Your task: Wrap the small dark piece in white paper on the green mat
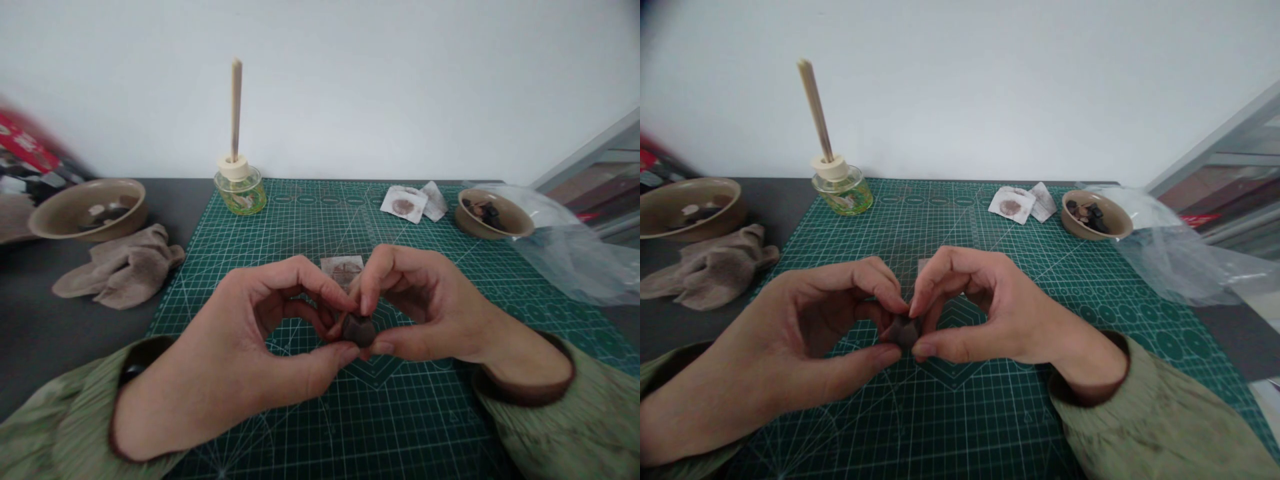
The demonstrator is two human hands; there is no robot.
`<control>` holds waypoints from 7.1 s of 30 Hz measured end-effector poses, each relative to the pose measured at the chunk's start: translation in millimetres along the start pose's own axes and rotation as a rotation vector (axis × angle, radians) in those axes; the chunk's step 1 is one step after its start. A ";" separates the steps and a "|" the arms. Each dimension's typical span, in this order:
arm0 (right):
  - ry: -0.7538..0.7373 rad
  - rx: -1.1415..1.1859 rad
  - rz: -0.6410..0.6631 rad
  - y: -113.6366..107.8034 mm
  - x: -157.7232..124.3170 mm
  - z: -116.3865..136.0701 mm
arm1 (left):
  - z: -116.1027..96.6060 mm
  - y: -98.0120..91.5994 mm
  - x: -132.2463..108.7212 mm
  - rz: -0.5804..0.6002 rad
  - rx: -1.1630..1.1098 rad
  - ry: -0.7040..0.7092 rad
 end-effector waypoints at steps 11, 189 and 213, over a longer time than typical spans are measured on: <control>0.052 -0.094 -0.012 4.0 -1.2 2.3 | -2.3 -4.6 -1.3 -0.081 0.133 0.068; -0.130 -0.276 -0.160 5.9 -0.1 12.3 | -1.1 -8.1 1.9 -0.069 0.067 0.100; -0.145 -0.256 -0.157 6.7 1.2 13.2 | -2.7 -7.0 2.1 -0.074 0.082 0.076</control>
Point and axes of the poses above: each hand's wrist, its own x-axis towards the middle knuckle, its own y-axis out of the palm, z = x × y, the point moved 3 cm from there along x, towards the middle knuckle, and after that the axes turned 1 degree about z, right-handed, at the moved point
